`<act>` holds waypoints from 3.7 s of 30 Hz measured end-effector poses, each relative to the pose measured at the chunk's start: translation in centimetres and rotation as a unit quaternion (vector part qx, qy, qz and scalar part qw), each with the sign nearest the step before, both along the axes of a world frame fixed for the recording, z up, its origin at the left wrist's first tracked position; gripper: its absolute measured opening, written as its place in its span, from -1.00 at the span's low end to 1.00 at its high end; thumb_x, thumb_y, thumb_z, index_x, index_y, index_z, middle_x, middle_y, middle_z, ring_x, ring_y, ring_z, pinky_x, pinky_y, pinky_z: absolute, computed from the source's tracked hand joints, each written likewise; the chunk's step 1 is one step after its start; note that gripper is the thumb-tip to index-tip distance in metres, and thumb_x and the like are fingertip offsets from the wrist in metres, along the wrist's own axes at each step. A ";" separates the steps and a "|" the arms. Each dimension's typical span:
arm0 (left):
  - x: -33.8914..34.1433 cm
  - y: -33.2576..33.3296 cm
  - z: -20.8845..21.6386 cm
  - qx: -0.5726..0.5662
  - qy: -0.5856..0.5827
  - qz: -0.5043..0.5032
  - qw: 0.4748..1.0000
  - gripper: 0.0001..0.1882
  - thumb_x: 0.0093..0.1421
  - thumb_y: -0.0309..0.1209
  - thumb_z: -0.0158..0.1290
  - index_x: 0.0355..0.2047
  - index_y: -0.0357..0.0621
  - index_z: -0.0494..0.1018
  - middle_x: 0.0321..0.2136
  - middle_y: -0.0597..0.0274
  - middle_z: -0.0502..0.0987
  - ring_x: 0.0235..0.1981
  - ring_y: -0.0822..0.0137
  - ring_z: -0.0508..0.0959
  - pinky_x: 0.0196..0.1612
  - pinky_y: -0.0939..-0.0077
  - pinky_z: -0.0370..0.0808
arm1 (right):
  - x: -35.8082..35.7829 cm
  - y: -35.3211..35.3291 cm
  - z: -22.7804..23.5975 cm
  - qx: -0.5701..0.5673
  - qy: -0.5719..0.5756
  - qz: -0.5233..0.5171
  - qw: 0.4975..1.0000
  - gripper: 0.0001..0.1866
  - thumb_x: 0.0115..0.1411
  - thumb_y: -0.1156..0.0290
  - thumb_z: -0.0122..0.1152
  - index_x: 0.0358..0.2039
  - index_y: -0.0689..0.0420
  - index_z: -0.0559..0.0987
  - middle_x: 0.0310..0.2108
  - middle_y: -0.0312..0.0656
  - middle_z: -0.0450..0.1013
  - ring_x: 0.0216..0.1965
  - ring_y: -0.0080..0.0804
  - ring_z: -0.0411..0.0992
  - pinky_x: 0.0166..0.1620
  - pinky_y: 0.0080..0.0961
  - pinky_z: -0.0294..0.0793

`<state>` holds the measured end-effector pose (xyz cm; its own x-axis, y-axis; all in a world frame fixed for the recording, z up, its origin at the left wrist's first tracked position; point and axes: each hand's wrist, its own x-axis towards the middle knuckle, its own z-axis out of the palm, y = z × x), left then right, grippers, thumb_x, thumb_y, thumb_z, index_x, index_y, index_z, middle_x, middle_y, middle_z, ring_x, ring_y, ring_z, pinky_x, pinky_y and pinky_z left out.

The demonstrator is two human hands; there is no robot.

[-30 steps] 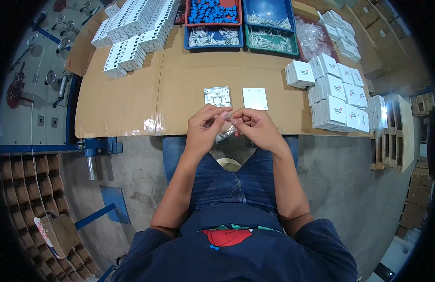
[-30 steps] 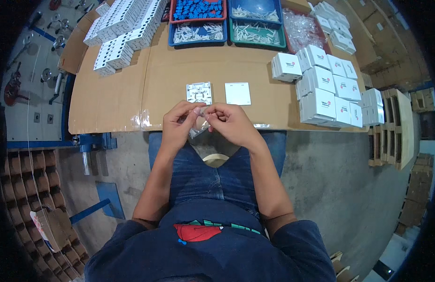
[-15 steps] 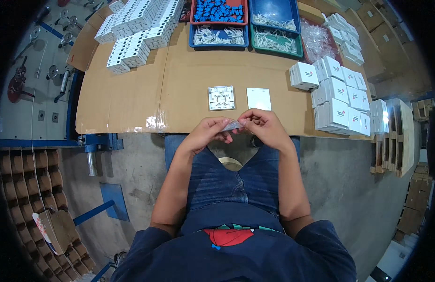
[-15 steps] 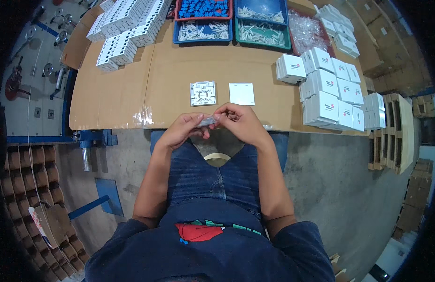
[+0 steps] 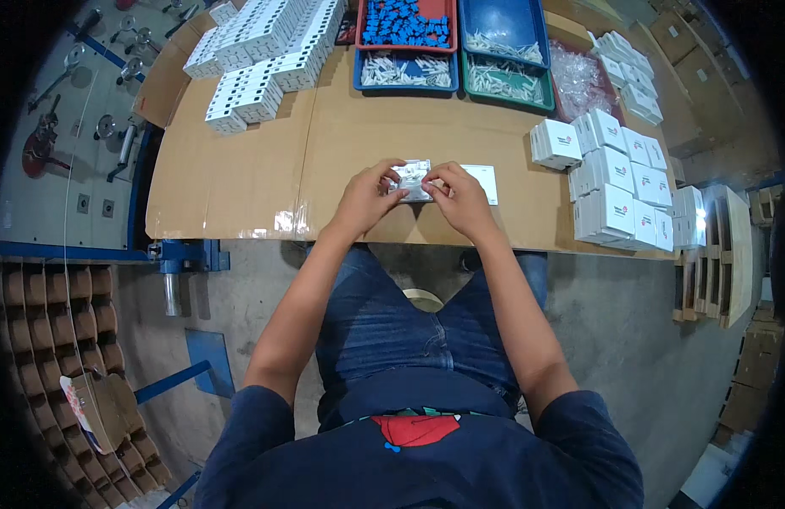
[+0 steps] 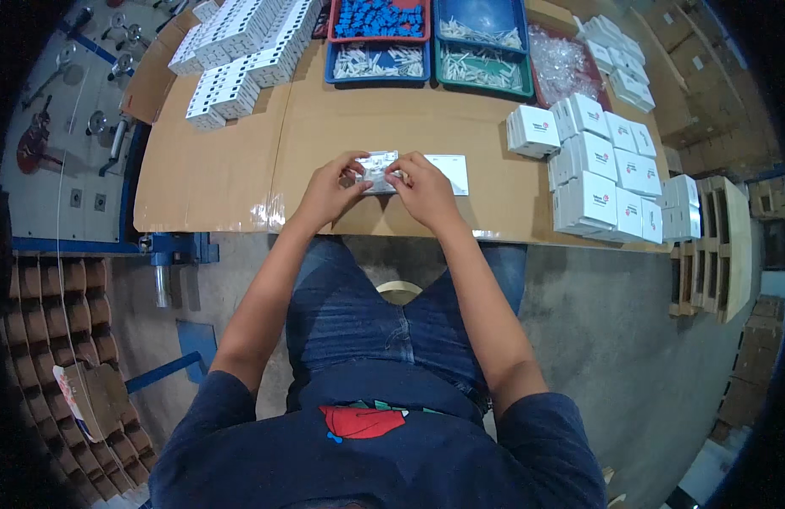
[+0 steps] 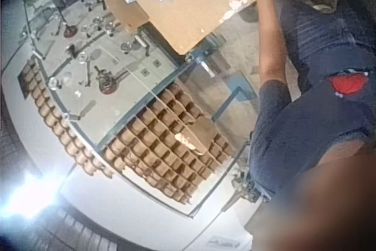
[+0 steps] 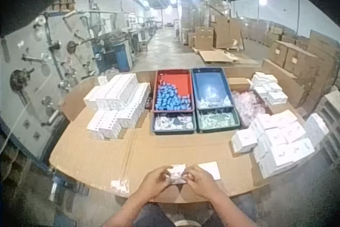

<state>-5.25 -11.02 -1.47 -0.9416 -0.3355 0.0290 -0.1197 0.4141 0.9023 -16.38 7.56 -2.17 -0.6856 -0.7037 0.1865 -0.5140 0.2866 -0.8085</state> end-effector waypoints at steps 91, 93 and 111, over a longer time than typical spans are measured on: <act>1.5 0.8 -4.3 -0.193 0.088 -0.059 0.975 -0.32 0.09 -0.12 0.37 0.15 -0.12 0.40 0.14 0.05 0.45 0.08 -0.01 0.54 0.02 0.17 0.55 | -0.3 -0.1 0.0 0.207 0.108 -0.004 0.972 -0.84 0.08 0.47 0.29 -0.29 0.08 0.68 -0.13 -0.11 0.48 -0.17 -0.06 0.57 -0.11 -0.15 0.56; 1.0 1.3 -3.6 -0.279 0.095 0.011 0.956 -0.09 -0.04 -0.02 0.43 0.24 -0.16 0.33 0.25 -0.05 0.34 0.28 -0.05 0.37 0.27 0.09 0.36 | -0.8 0.5 0.3 0.194 0.074 0.001 0.978 -0.83 0.10 0.46 0.29 -0.25 0.06 0.67 -0.13 -0.13 0.48 -0.17 -0.06 0.57 -0.10 -0.16 0.56; 0.3 6.8 -2.9 0.542 0.174 0.184 0.801 -0.45 0.48 -0.12 -0.04 0.34 -0.15 0.24 0.26 0.08 0.41 0.25 0.14 0.46 0.27 0.19 0.43 | 1.7 2.2 -1.3 -0.069 -0.200 -0.076 0.975 -0.76 0.30 0.53 0.26 -0.03 0.27 0.61 -0.21 -0.23 0.58 -0.24 -0.55 0.50 -0.13 -0.53 0.57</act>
<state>-4.99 -4.20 -4.39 -0.7716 -0.5940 -0.2278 0.2837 -0.6418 0.7125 -14.72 9.75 -3.45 -0.8168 -0.5761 -0.0306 -0.1110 0.2089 -0.9716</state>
